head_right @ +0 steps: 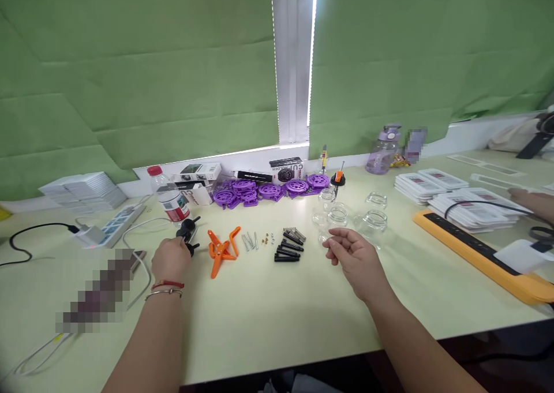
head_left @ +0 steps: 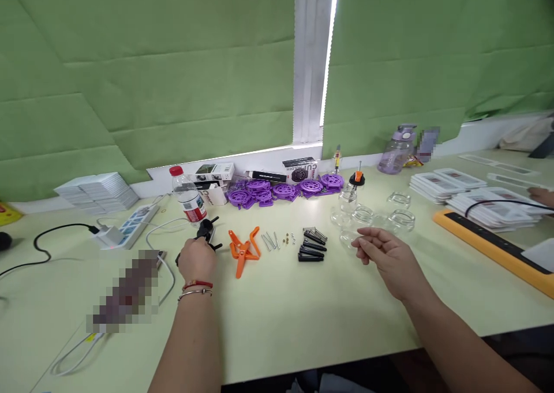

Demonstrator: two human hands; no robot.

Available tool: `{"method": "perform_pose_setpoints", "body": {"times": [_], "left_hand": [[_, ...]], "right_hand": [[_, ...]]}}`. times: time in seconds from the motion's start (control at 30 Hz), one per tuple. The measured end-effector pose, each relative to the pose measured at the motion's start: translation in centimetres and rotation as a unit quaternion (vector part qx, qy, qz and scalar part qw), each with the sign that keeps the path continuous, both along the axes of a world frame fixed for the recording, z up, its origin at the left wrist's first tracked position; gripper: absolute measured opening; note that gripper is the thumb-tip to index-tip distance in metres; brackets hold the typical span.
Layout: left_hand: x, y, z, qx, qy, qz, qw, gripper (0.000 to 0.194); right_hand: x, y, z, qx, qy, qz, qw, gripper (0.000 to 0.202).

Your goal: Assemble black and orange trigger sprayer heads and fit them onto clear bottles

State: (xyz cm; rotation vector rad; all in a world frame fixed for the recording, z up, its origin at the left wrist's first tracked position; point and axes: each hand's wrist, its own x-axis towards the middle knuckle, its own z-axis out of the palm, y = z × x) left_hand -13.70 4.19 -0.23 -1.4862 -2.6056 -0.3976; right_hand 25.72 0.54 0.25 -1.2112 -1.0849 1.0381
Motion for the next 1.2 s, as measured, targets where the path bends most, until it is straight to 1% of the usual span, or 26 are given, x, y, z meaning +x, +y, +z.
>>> {"method": "perform_pose_setpoints", "body": {"times": [0.13, 0.27, 0.33, 0.4, 0.5, 0.57, 0.6, 0.67, 0.73, 0.77, 0.83, 0.87, 0.9, 0.97, 1.03, 1.1, 1.2], "left_hand": [[0.0, 0.0, 0.1, 0.001, 0.002, -0.005, 1.0, 0.039], [0.1, -0.2, 0.4, 0.003, 0.011, -0.006, 1.0, 0.04], [0.1, -0.3, 0.6, -0.004, 0.013, -0.006, 1.0, 0.04], [0.0, -0.3, 0.7, -0.009, 0.013, 0.001, 1.0, 0.041], [-0.1, -0.2, 0.8, 0.005, 0.007, 0.008, 1.0, 0.042], [-0.2, -0.1, 0.9, 0.011, 0.002, 0.008, 1.0, 0.043], [-0.1, -0.1, 0.9, 0.013, 0.0, 0.007, 1.0, 0.043], [0.0, -0.1, 0.9, 0.023, 0.0, 0.0, 1.0, 0.043], [0.2, -0.2, 0.8, 0.055, 0.013, -0.012, 0.998, 0.042], [0.3, -0.2, 0.7, 0.078, 0.025, -0.019, 0.996, 0.04], [0.6, -0.2, 0.5, 0.137, 0.047, -0.04, 0.989, 0.037], [0.8, -0.2, 0.4, 0.169, 0.056, -0.055, 0.983, 0.035], [0.9, -0.2, 0.3, 0.198, 0.062, -0.072, 0.976, 0.033], [1.1, -0.1, 0.1, 0.248, 0.072, -0.106, 0.96, 0.032], [1.3, -0.1, 0.2, 0.276, 0.079, -0.132, 0.949, 0.037], [1.5, -0.2, 0.4, 0.288, 0.078, -0.148, 0.943, 0.041], [2.0, -0.4, 0.9, 0.282, 0.061, -0.161, 0.944, 0.04]], "right_hand": [[0.7, -0.5, -0.3, -0.011, -0.026, -0.004, 1.0, 0.039], [1.1, -0.8, -0.7, -0.006, -0.042, -0.014, 0.999, 0.037], [1.4, -0.7, -1.0, 0.007, -0.054, -0.03, 0.998, 0.035], [1.9, -0.3, -1.1, 0.033, -0.065, -0.072, 0.995, 0.031], [3.0, 0.6, -0.8, 0.093, -0.082, -0.179, 0.976, 0.027], [3.8, 1.6, 0.0, 0.131, -0.113, -0.23, 0.958, 0.027], [4.2, 2.2, 0.6, 0.146, -0.147, -0.24, 0.948, 0.027], [4.9, 4.1, 2.4, 0.16, -0.259, -0.231, 0.924, 0.029], [5.5, 6.9, 4.6, 0.154, -0.39, -0.193, 0.887, 0.034], [5.7, 8.5, 5.6, 0.147, -0.437, -0.169, 0.871, 0.039], [6.2, 12.3, 7.3, 0.098, -0.508, -0.117, 0.847, 0.05], [6.3, 14.1, 7.9, 0.063, -0.533, -0.097, 0.838, 0.056], [6.5, 15.9, 8.2, 0.021, -0.545, -0.075, 0.835, 0.058], [6.8, 18.7, 8.1, -0.058, -0.548, -0.018, 0.834, 0.057], [6.9, 20.5, 7.5, -0.075, -0.546, -0.002, 0.834, 0.05], [7.0, 21.3, 6.7, -0.076, -0.545, -0.007, 0.835, 0.049], [7.1, 21.6, 5.9, -0.069, -0.553, -0.028, 0.83, 0.05]]}}
